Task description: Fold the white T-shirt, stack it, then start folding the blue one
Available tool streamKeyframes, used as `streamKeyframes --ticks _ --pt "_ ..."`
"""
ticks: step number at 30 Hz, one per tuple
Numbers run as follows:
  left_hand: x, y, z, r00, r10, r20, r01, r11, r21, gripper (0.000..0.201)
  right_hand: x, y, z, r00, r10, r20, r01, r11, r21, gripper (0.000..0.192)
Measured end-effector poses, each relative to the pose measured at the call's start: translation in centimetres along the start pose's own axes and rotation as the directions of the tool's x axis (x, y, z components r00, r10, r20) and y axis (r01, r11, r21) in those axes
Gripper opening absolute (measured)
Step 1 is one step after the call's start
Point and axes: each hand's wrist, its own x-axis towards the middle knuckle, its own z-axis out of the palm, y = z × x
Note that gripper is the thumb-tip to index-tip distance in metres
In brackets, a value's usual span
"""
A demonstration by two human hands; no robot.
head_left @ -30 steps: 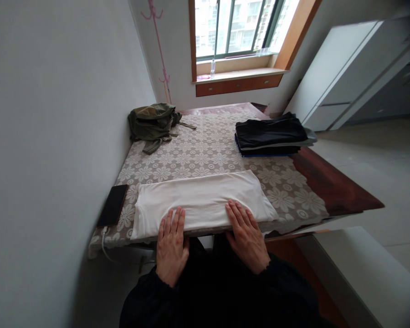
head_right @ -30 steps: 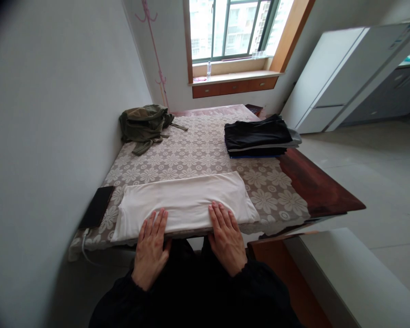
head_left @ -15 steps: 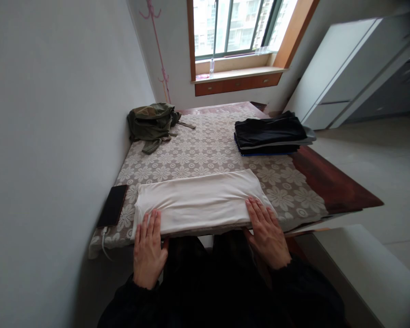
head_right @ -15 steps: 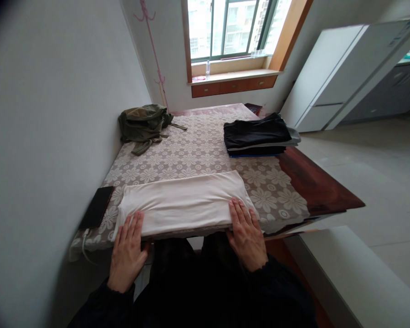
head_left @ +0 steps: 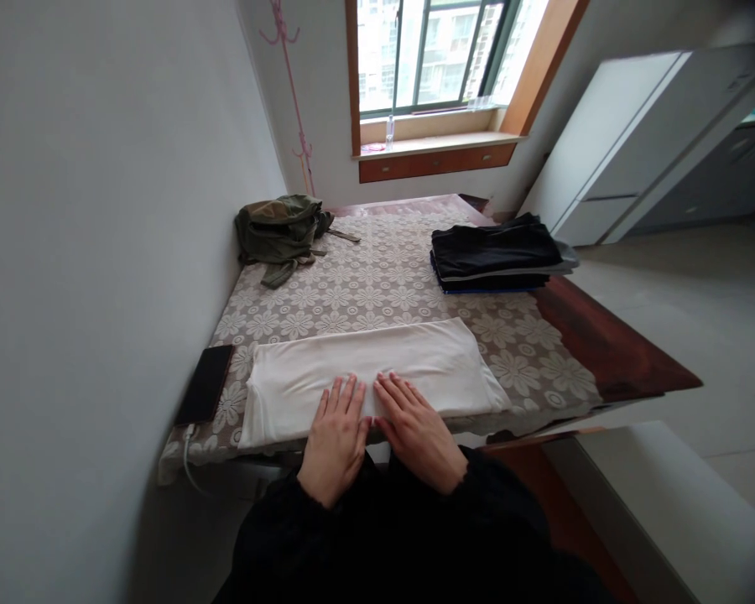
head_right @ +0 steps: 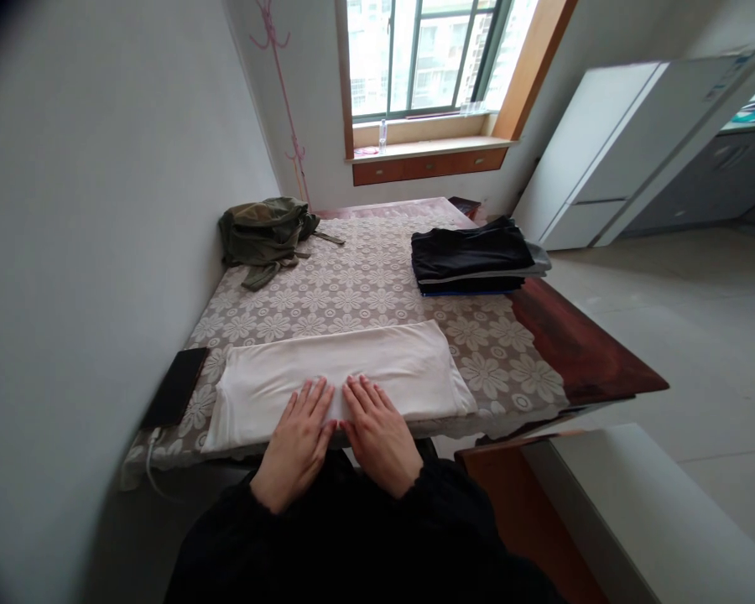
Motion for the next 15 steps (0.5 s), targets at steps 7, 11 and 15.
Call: streamKeyframes --ticks 7,11,15 --pt "5.7 -0.4 1.4 0.994 -0.091 -0.053 0.091 0.996 0.004 0.061 5.9 0.4 1.5 0.996 0.079 -0.036 -0.080 0.997 -0.024 0.056" --pt "7.0 -0.6 1.9 0.987 -0.145 -0.063 0.145 0.989 -0.002 0.060 7.0 0.7 2.0 0.993 0.108 -0.038 -0.110 0.993 -0.042 0.057" --pt "7.1 -0.7 2.0 0.984 -0.165 -0.068 0.166 0.986 0.009 0.059 6.9 1.1 2.2 0.992 0.123 -0.039 -0.125 0.991 -0.043 0.057"
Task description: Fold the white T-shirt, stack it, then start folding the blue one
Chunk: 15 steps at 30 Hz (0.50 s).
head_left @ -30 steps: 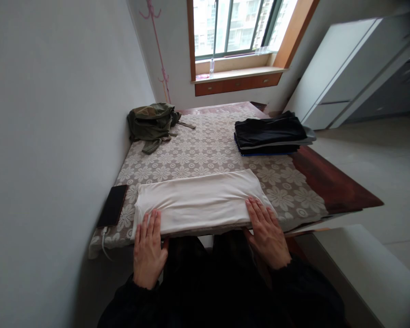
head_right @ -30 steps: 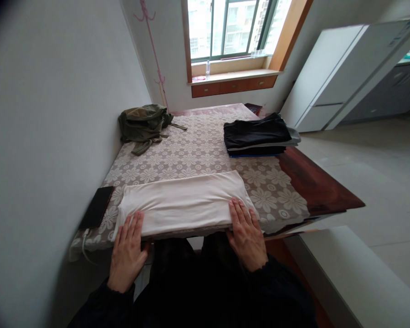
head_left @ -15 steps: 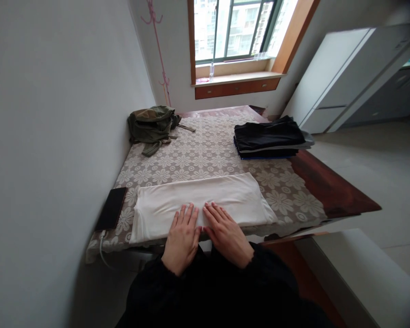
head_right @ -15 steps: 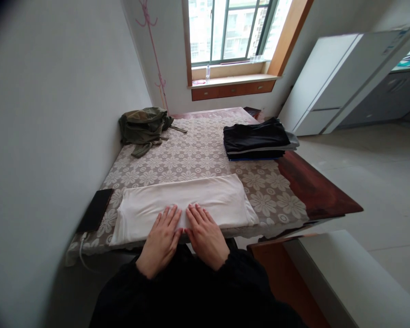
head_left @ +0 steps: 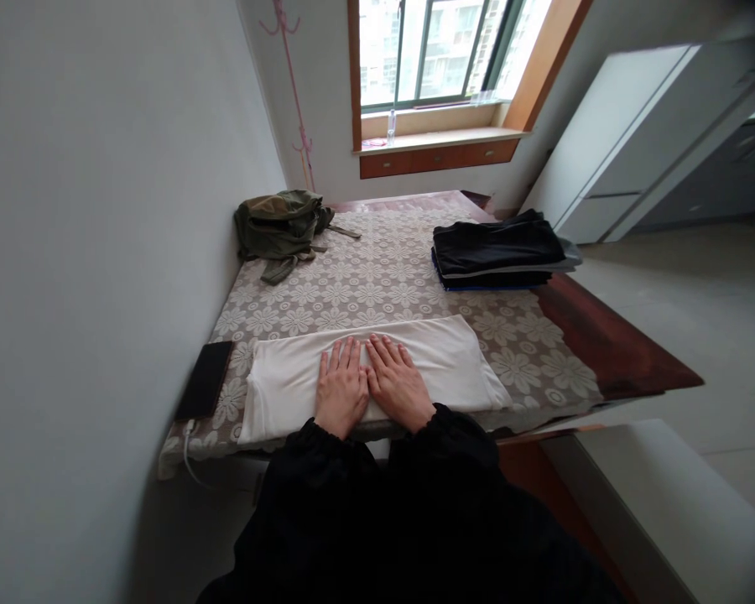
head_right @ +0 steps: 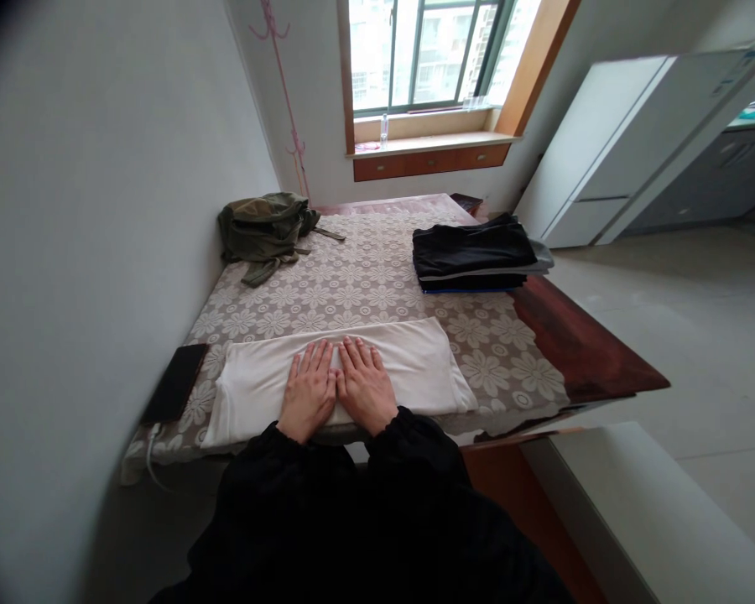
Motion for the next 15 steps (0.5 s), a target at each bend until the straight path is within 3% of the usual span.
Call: streamKeyframes --ticks 6,15 --pt "-0.1 -2.7 -0.4 0.996 -0.082 -0.029 0.082 0.996 0.022 0.060 -0.1 2.9 -0.2 0.995 0.093 -0.019 -0.094 0.994 -0.062 0.063" --pt "-3.6 -9.9 -1.9 0.983 -0.172 -0.071 0.180 0.977 0.119 0.062 -2.9 11.2 -1.2 0.971 0.229 -0.071 -0.239 0.943 -0.230 0.064"
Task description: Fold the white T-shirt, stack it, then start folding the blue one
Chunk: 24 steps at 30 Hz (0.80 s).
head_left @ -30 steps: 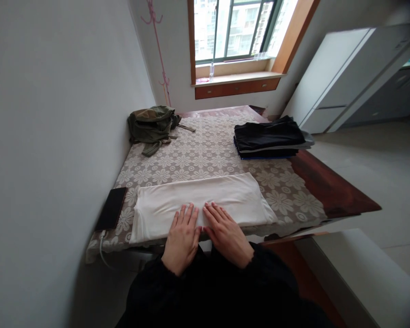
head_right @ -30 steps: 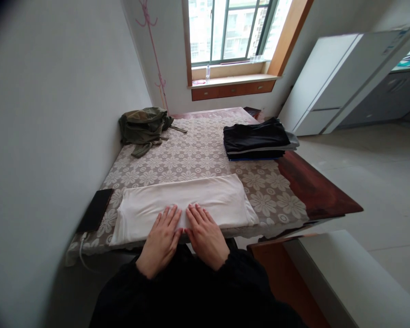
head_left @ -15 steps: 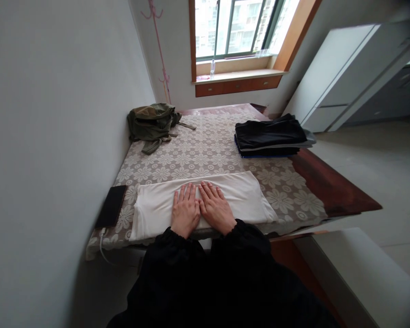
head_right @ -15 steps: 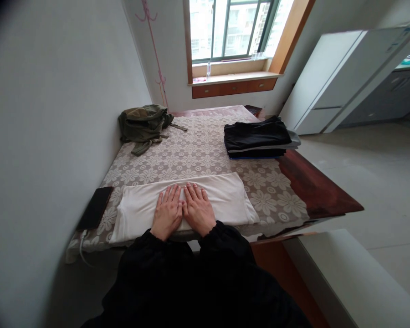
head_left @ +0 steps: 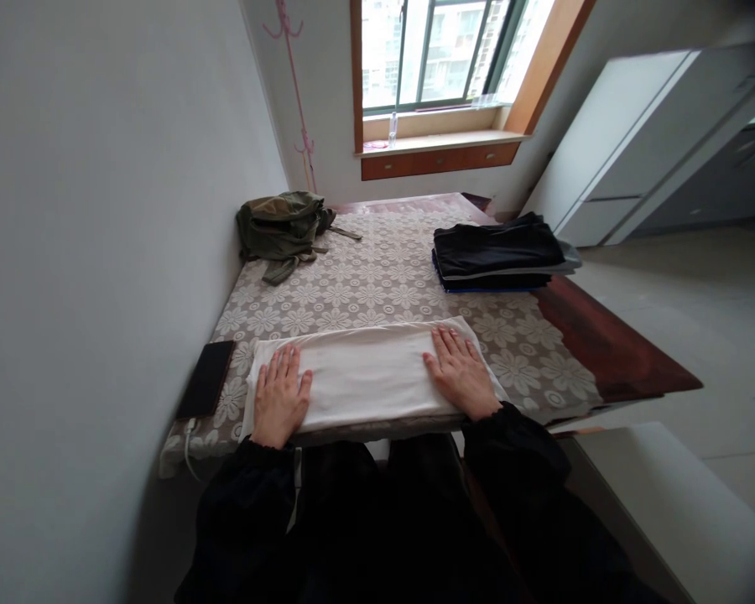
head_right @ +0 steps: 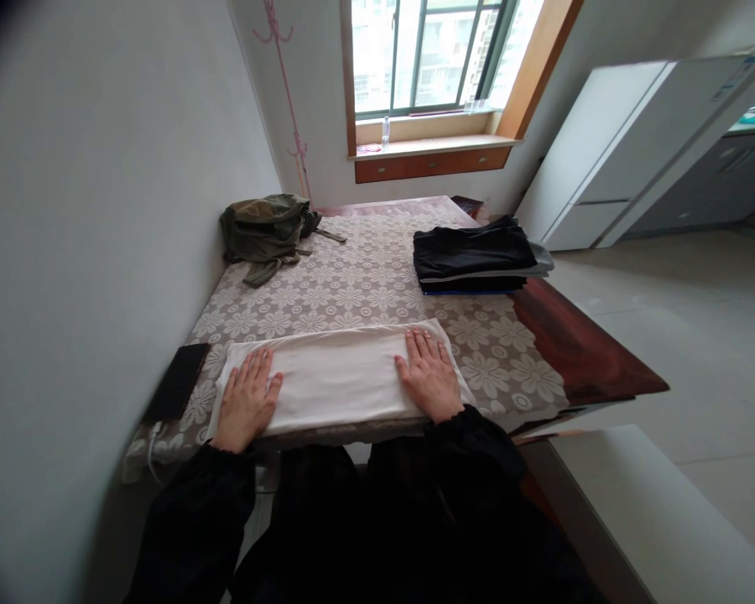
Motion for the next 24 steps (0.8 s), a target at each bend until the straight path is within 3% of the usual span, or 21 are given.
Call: streamKeyframes --ticks 4,10,13,24 --pt "-0.2 0.1 -0.1 0.999 0.041 0.020 -0.041 0.999 -0.003 0.062 -0.3 -0.3 -0.4 0.999 0.019 -0.038 -0.019 1.000 -0.004 0.065" --pt "1.9 7.5 0.7 0.976 0.212 0.060 -0.205 0.973 -0.105 0.060 0.5 -8.7 -1.3 0.964 -0.265 -0.012 0.263 0.948 0.178 0.059" --pt "3.1 10.0 1.3 0.975 0.218 0.049 -0.211 0.971 -0.114 0.061 1.6 -11.3 -1.1 0.959 -0.283 0.019 0.271 0.934 0.234 0.058" --pt "3.8 9.1 1.3 0.977 0.203 0.063 -0.194 0.974 -0.118 0.061 2.1 -9.7 -0.5 0.979 -0.204 0.022 0.195 0.958 0.209 0.061"
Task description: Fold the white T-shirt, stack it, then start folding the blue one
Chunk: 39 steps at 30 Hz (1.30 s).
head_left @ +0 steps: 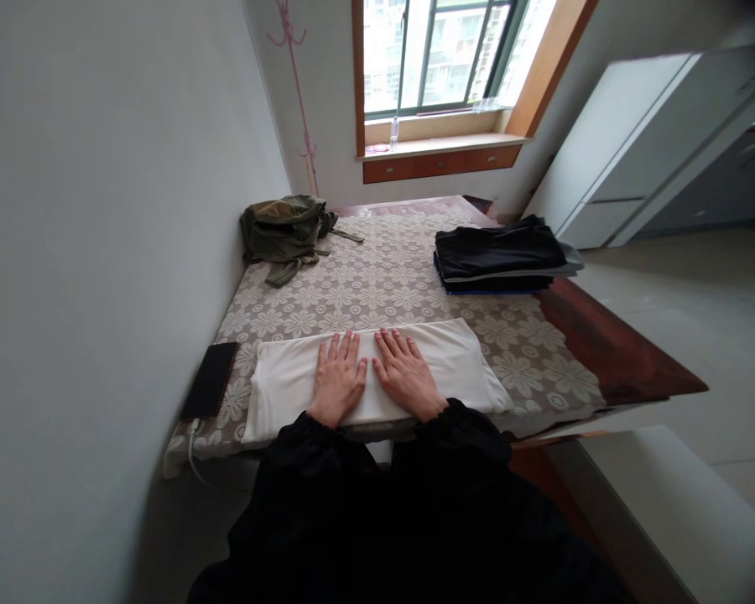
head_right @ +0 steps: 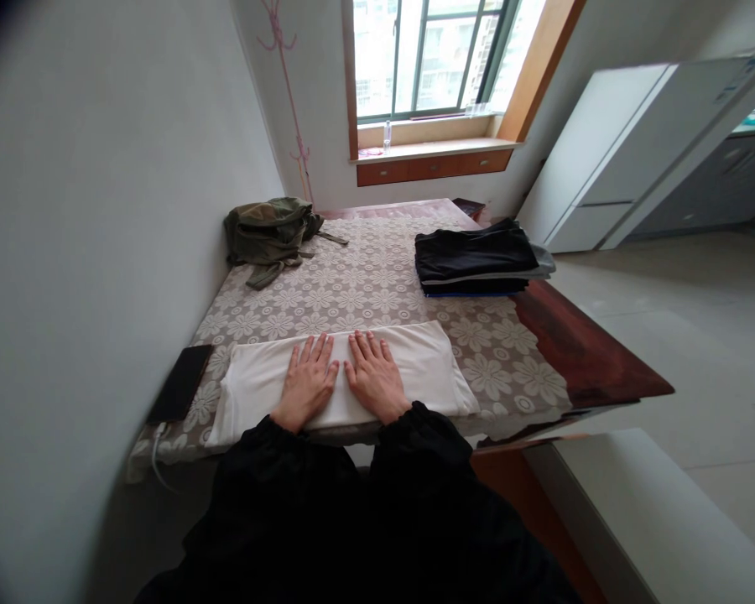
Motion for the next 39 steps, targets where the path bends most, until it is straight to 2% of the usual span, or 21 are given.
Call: streamKeyframes --ticks 4,10,14,18,24,39 --pt "-0.5 -1.5 -0.4 0.999 -0.036 -0.015 0.036 0.999 0.008 0.061 -0.6 2.4 -0.5 0.998 0.065 0.006 -0.064 0.995 -0.071 0.062" --pt "-2.2 -5.7 -1.0 0.990 -0.138 -0.031 0.140 0.989 0.053 0.061 -1.8 7.3 -0.9 0.987 0.159 -0.032 -0.162 0.974 -0.156 0.062" --pt "-3.4 -8.4 -1.6 0.976 -0.214 -0.048 0.218 0.972 0.088 0.061 -2.4 9.8 -1.0 0.985 0.152 -0.076 -0.164 0.969 -0.187 0.063" --pt "-4.3 -10.0 -2.3 0.972 -0.232 -0.043 0.235 0.967 0.095 0.063 -3.0 11.4 -1.3 0.980 0.181 -0.077 -0.193 0.963 -0.190 0.064" --pt "-4.9 -10.6 -2.7 0.966 -0.255 -0.032 0.257 0.962 0.090 0.064 -3.4 12.6 -1.4 0.977 0.208 -0.052 -0.214 0.963 -0.164 0.067" --pt "-6.3 -10.1 -2.7 0.967 -0.251 -0.051 0.255 0.963 0.092 0.062 -3.5 12.4 -1.2 0.978 0.207 -0.031 -0.209 0.961 -0.179 0.068"
